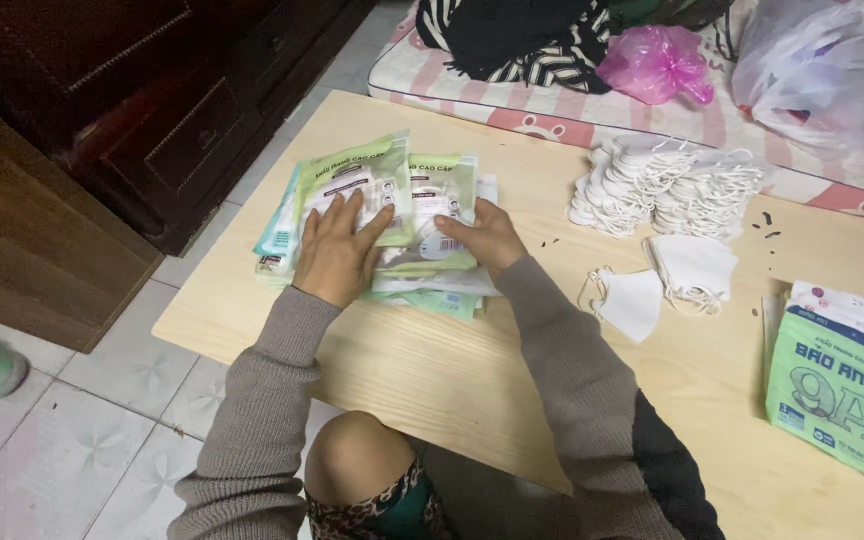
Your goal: Counting and packaging face masks into plastic bags
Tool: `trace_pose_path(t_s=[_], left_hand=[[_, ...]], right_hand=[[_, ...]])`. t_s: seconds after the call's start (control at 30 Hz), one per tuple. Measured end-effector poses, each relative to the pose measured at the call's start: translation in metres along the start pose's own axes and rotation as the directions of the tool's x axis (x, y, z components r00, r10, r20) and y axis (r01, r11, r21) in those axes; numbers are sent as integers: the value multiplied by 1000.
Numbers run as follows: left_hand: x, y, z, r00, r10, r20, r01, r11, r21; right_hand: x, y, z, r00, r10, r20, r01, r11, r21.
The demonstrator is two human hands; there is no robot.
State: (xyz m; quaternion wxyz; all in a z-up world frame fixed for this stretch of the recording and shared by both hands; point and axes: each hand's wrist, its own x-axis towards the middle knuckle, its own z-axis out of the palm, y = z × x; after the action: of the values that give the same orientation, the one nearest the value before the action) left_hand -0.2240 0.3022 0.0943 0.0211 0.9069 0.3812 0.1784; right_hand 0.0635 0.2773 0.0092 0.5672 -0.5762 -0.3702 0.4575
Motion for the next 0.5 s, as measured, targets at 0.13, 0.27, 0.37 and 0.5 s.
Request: trace_pose_path(t_s=[0.13, 0.27, 0.37, 0.5], left_hand=[[-2, 1, -13, 1000, 8, 10, -8, 999, -34], [-3, -1, -21, 1000, -3, -22, 1, 996, -95], [-5, -3, -26, 999, -11, -34, 7, 992, -129], [-7, -13, -21, 998, -44, -46, 36, 983, -181]], right_hand=[[-40, -35, 3, 995, 63, -82, -77, 982, -175], [-75, -57, 0, 979, -92, -182, 64, 985, -158], [-64, -34, -21, 969, -168, -181, 139, 976, -166], [-82, -45, -28, 961, -208, -183, 169, 963, -210]])
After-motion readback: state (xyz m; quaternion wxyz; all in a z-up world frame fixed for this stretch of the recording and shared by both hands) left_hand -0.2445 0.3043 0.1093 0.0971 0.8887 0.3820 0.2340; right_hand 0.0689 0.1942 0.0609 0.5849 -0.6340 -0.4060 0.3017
